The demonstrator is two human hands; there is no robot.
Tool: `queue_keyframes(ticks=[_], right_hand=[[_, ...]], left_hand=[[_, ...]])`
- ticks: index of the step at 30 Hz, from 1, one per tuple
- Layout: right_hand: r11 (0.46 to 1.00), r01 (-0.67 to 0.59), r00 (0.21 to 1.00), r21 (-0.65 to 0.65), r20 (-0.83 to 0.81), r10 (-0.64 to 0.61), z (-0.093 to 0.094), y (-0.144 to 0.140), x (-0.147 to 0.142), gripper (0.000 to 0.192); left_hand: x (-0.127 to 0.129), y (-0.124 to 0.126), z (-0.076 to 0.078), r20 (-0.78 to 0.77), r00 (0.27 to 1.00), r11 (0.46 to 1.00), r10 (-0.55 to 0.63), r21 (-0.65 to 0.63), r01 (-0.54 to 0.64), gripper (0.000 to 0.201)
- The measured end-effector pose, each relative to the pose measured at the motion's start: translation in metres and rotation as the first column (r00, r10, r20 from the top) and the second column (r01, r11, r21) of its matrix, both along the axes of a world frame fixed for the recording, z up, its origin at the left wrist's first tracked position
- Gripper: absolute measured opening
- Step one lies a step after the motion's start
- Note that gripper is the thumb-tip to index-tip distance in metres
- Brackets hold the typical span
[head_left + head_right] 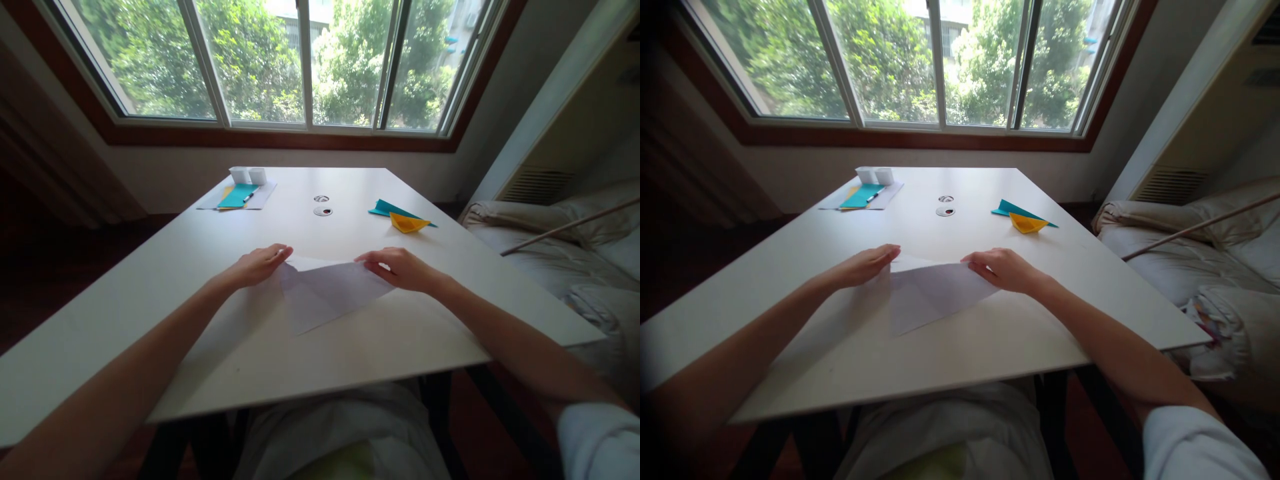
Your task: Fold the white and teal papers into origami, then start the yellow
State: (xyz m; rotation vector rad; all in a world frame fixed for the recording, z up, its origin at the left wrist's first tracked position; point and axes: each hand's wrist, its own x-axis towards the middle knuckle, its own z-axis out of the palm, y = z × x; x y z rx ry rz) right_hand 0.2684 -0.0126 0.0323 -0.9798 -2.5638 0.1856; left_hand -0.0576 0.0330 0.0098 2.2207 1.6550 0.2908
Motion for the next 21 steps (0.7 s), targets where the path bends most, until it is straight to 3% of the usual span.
queue_keyframes(ticks=[4, 7, 10, 13, 16, 21], right_hand=[[0.97, 0.235, 0.954, -0.061, -0.175, -0.242, -0.007, 0.005, -0.002, 0.034], [0.942, 0.325, 0.918, -0.083, -0.211, -0.336, -0.014, 0.012, 0.0, 0.042], [0.93, 0.364, 0.916, -0.058, -0.16, -0.368, -0.02, 0.019, 0.004, 0.053], [0.937, 0.35, 0.935, -0.005, -0.048, -0.35, -0.024, 0.024, 0.007, 0.04], [0.938, 0.346, 0.938, 0.003, 0.021, -0.346, -0.026, 0.026, 0.009, 0.025], [0.936, 0.347, 0.93, -0.055, 0.145, -0.337, -0.024, 0.026, 0.009, 0.023]], left_hand=[[-0.003, 0.007, -0.004, 0.122, 0.992, 0.999, 0.009, 0.044, -0.015, 0.073], [-0.002, 0.006, -0.003, 0.023, 0.995, 0.988, 0.098, 0.121, -0.1, 0.072], [0.004, -0.002, 0.003, -0.209, 0.968, 0.981, 0.141, 0.163, -0.108, 0.066], [0.012, -0.011, 0.01, -0.35, 0.93, 0.988, 0.109, 0.14, -0.064, 0.058], [0.019, -0.021, 0.015, -0.441, 0.889, 0.989, 0.126, 0.128, -0.076, 0.06], [0.027, -0.032, 0.019, -0.489, 0.866, 0.993, 0.108, 0.09, -0.072, 0.062]])
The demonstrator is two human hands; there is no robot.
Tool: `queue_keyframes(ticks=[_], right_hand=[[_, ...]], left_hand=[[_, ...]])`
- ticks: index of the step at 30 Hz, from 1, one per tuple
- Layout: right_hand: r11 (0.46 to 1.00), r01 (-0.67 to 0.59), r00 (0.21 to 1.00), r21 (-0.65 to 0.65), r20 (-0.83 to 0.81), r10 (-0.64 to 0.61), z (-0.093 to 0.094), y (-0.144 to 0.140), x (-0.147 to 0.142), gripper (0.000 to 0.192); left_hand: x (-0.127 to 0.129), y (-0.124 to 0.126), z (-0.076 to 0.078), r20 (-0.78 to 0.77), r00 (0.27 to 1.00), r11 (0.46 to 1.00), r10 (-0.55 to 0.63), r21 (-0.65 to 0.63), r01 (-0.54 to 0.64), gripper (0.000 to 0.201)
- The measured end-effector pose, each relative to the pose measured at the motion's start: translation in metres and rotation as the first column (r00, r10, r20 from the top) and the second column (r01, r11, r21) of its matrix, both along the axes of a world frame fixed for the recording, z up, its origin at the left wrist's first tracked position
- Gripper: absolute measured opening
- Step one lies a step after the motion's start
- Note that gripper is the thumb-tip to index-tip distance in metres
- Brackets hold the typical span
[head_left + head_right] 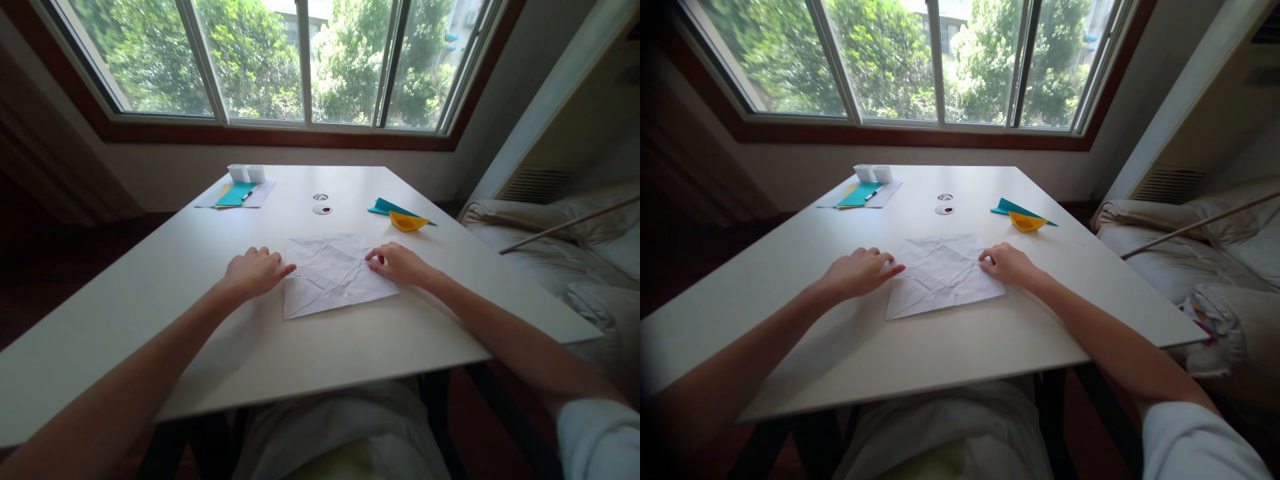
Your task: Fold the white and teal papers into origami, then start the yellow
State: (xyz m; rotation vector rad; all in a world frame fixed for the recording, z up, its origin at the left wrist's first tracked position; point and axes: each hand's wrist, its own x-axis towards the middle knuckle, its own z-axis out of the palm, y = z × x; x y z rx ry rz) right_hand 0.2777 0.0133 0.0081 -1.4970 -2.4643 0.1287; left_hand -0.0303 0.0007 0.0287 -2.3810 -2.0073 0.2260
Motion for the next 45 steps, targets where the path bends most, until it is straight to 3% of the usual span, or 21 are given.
queue_keyframes(ticks=[4, 7, 9, 12, 14, 16, 18, 20, 23, 29, 33, 38, 45], right_hand=[[1.0, -0.013, 0.999, -0.019, 0.03, 0.013, 0.001, 0.0, 0.001, 0.026], [0.999, -0.026, 1.0, -0.045, 0.011, 0.026, -0.001, 0.002, 0.003, 0.028], [0.998, -0.033, 0.999, -0.058, -0.004, 0.033, -0.002, 0.004, 0.003, 0.029], [0.997, -0.046, 0.999, -0.069, -0.026, 0.045, -0.004, 0.004, 0.004, 0.029], [0.995, -0.055, 0.998, -0.079, -0.046, 0.051, -0.004, 0.004, 0.005, 0.029], [0.994, -0.06, 0.996, -0.096, -0.066, 0.054, -0.004, 0.003, 0.005, 0.029], [0.992, -0.059, 0.995, -0.114, -0.081, 0.05, -0.005, 0.002, 0.005, 0.031], [0.991, -0.05, 0.995, -0.128, -0.091, 0.038, -0.005, 0.002, 0.005, 0.035], [0.99, -0.04, 0.994, -0.137, -0.109, 0.025, -0.007, 0.004, 0.006, 0.043], [0.992, 0.102, 0.947, -0.07, -0.297, -0.119, -0.009, 0.011, 0.01, 0.05], [0.978, 0.055, 0.801, -0.203, -0.575, -0.164, -0.007, 0.012, 0.01, 0.061], [0.943, -0.186, 0.547, -0.275, -0.827, -0.133, 0.0, 0.005, 0.0, 0.064], [0.95, -0.139, 0.389, -0.281, -0.897, -0.208, -0.004, 0.011, -0.004, 0.031]], left_hand=[[-0.001, 0.004, -0.002, 0.132, 0.991, 0.999, -0.026, -0.028, 0.03, 0.062], [-0.004, 0.011, -0.003, 0.415, 0.91, 0.994, -0.021, -0.087, 0.062, 0.054], [-0.005, 0.013, -0.003, 0.635, 0.769, 0.984, 0.069, -0.169, 0.051, 0.051], [-0.001, 0.012, -0.001, 0.854, 0.459, 0.96, 0.244, -0.279, 0.009, 0.061], [0.003, 0.009, -0.002, 0.918, 0.285, 0.959, 0.275, -0.284, -0.01, 0.073], [0.006, 0.007, -0.004, 0.953, 0.192, 0.969, 0.233, -0.244, 0.036, 0.084], [0.008, 0.007, -0.008, 0.966, 0.196, 0.973, 0.168, -0.194, 0.122, 0.077], [0.008, 0.009, -0.011, 0.956, 0.262, 0.968, 0.131, -0.181, 0.175, 0.052], [0.007, 0.011, -0.015, 0.941, 0.296, 0.957, 0.163, -0.224, 0.184, 0.034], [0.006, 0.013, -0.014, 0.956, 0.025, 0.944, 0.292, -0.292, 0.152, 0.042], [0.007, 0.013, -0.01, 0.961, -0.111, 0.965, 0.254, -0.244, 0.099, 0.042], [0.009, 0.011, -0.01, 0.968, -0.112, 0.972, 0.225, -0.215, 0.092, 0.043], [0.01, 0.013, -0.015, 0.972, -0.156, 0.982, 0.175, -0.161, 0.098, 0.039]])
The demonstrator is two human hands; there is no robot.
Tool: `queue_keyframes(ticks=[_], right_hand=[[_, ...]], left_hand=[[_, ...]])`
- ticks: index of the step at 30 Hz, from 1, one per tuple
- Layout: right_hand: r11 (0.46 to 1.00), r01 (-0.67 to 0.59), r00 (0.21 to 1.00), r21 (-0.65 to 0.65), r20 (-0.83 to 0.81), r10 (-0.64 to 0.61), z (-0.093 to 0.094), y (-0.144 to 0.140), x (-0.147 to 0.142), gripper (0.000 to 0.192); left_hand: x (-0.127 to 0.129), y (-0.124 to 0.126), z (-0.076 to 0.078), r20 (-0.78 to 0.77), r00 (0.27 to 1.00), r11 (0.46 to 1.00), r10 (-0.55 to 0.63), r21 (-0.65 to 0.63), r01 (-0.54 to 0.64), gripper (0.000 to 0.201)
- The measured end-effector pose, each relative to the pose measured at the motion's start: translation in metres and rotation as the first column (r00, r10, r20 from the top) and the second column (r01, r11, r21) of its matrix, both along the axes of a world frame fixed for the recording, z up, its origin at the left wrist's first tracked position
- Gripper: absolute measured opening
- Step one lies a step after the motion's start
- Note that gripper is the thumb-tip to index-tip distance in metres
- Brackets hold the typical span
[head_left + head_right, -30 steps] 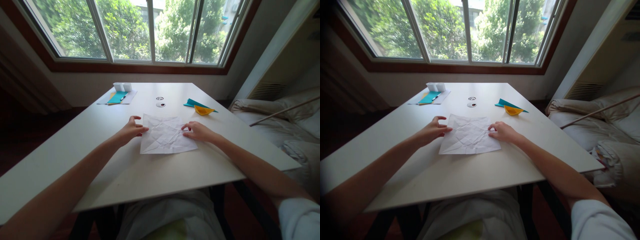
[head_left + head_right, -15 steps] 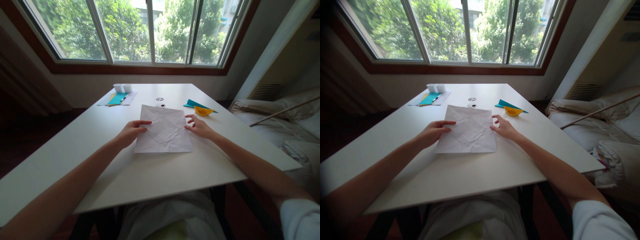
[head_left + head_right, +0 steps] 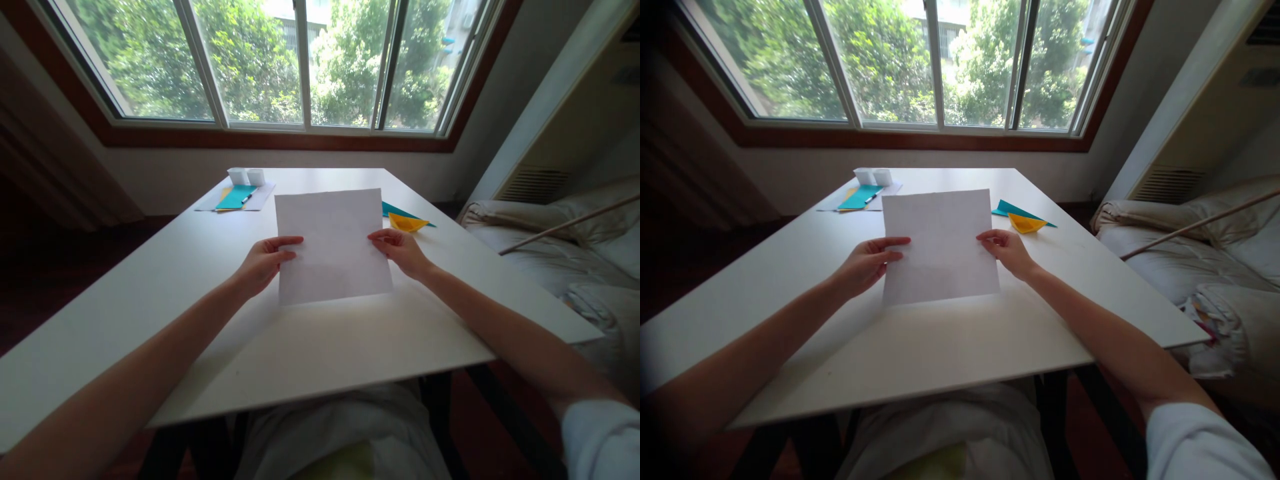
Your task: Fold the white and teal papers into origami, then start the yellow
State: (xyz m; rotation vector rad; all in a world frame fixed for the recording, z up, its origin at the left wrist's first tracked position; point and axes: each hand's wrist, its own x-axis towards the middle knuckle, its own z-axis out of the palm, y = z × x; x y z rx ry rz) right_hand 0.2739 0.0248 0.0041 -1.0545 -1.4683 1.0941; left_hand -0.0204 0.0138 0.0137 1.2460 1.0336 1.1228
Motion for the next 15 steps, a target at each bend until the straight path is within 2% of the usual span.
queue_keyframes(ticks=[6, 10, 15], right_hand=[[0.992, 0.014, 0.994, -0.122, -0.109, -0.027, 0.0031, -0.0016, -0.0042, 0.035], [0.993, -0.032, 0.995, -0.11, -0.1, 0.021, 0.0053, -0.0028, -0.0028, 0.038], [0.991, -0.109, 0.993, -0.072, -0.041, 0.107, 0.0004, -0.0026, -0.0024, 0.041]], left_hand=[[0.0022, -0.0016, 0.004, -0.007, 0.998, 0.998, 0.066, -0.011, -0.066, 0.039], [0.0014, -0.0015, 0.0041, 0.009, 0.998, 0.998, 0.066, -0.006, -0.066, 0.036], [0.0015, -0.0038, 0.0039, -0.012, 0.999, 0.998, 0.046, -0.044, -0.047, 0.041]])
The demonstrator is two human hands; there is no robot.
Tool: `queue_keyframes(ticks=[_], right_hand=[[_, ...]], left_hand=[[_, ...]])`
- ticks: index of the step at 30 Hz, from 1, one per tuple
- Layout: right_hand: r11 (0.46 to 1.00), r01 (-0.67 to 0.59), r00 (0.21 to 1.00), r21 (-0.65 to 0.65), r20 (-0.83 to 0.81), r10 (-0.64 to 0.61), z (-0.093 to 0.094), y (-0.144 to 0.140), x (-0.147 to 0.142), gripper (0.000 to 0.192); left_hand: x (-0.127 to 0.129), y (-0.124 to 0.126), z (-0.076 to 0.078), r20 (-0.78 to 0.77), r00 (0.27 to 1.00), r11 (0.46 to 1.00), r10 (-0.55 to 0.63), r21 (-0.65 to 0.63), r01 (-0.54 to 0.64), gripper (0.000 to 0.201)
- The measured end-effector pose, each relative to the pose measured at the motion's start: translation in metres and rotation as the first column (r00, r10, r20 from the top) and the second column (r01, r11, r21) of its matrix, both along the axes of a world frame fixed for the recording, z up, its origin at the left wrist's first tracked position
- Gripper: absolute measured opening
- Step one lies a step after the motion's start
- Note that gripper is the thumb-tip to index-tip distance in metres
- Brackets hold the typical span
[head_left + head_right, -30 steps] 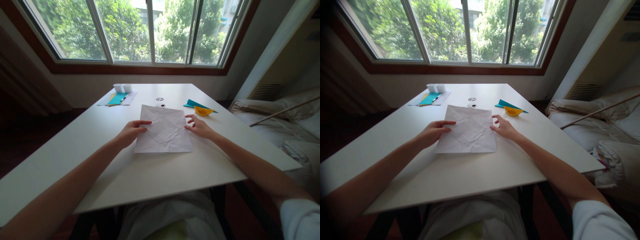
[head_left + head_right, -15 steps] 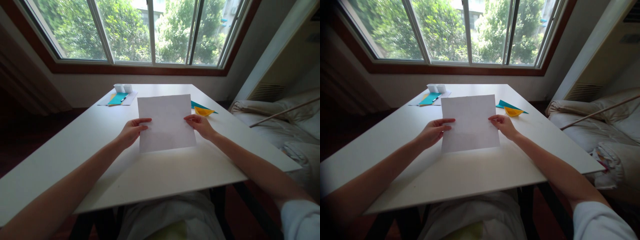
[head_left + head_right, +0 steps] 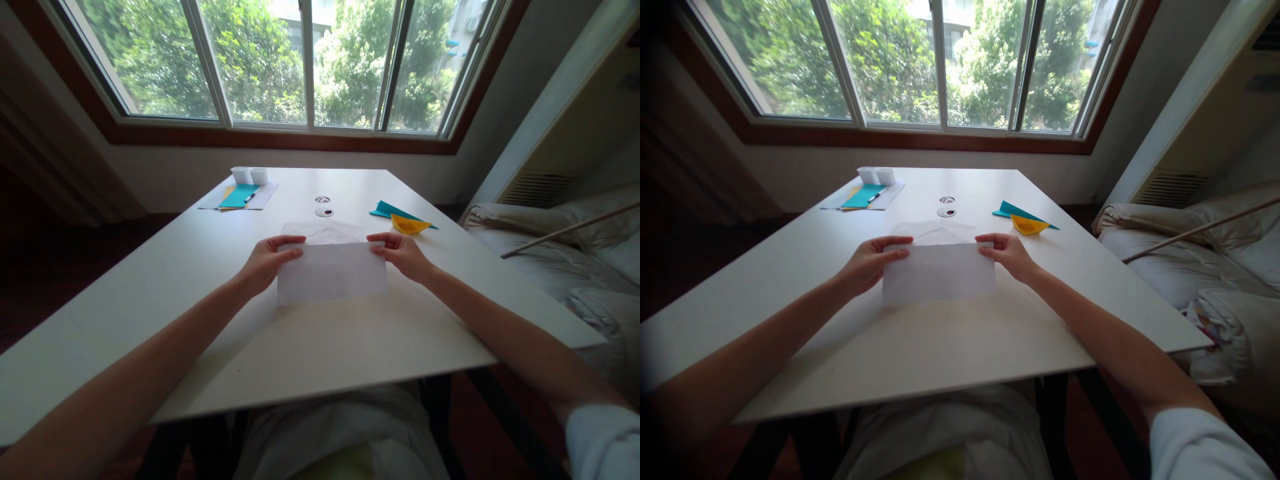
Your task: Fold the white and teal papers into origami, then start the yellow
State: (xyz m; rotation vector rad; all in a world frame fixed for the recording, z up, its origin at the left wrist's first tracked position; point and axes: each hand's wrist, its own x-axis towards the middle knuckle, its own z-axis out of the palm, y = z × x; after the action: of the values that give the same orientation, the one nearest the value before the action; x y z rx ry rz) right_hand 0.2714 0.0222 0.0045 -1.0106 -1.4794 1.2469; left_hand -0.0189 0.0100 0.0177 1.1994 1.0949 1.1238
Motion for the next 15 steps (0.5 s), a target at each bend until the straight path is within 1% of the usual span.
queue_keyframes(ticks=[3, 6, 8, 10, 11, 13, 15], right_hand=[[0.998, -0.045, 0.999, -0.033, 0.012, 0.045, -0.001, -0.001, -0.001, 0.038], [0.992, -0.078, 0.997, -0.096, -0.016, 0.077, 0.002, 0.001, 0.002, 0.046], [0.991, -0.05, 0.999, -0.126, -0.015, 0.048, 0.005, 0.006, 0.008, 0.052], [0.987, -0.008, 0.999, -0.158, 0.031, 0.013, 0.008, 0.014, 0.014, 0.052], [0.984, -0.004, 0.997, -0.176, 0.069, 0.016, 0.011, 0.019, 0.018, 0.05], [0.975, -0.047, 0.986, -0.217, 0.145, 0.08, 0.017, 0.029, 0.023, 0.046], [0.96, -0.14, 0.964, -0.243, 0.19, 0.188, 0.025, 0.04, 0.026, 0.043]], left_hand=[[0.0, -0.001, 0.0, 0.012, 1.0, 1.0, 0.0, -0.03, 0.0, 0.041], [-0.001, 0.001, 0.001, 0.016, 1.0, 0.999, 0.012, -0.034, -0.012, 0.04], [-0.002, 0.002, 0.002, 0.026, 1.0, 0.999, -0.002, -0.049, 0.003, 0.04], [-0.002, 0.003, 0.004, 0.04, 0.999, 0.995, -0.037, -0.087, 0.04, 0.04], [-0.003, 0.003, 0.006, 0.044, 0.997, 0.992, -0.063, -0.111, 0.067, 0.04], [-0.003, 0.004, 0.009, 0.046, 0.991, 0.98, -0.125, -0.153, 0.131, 0.04], [-0.004, 0.005, 0.012, 0.057, 0.98, 0.964, -0.19, -0.18, 0.197, 0.039]])
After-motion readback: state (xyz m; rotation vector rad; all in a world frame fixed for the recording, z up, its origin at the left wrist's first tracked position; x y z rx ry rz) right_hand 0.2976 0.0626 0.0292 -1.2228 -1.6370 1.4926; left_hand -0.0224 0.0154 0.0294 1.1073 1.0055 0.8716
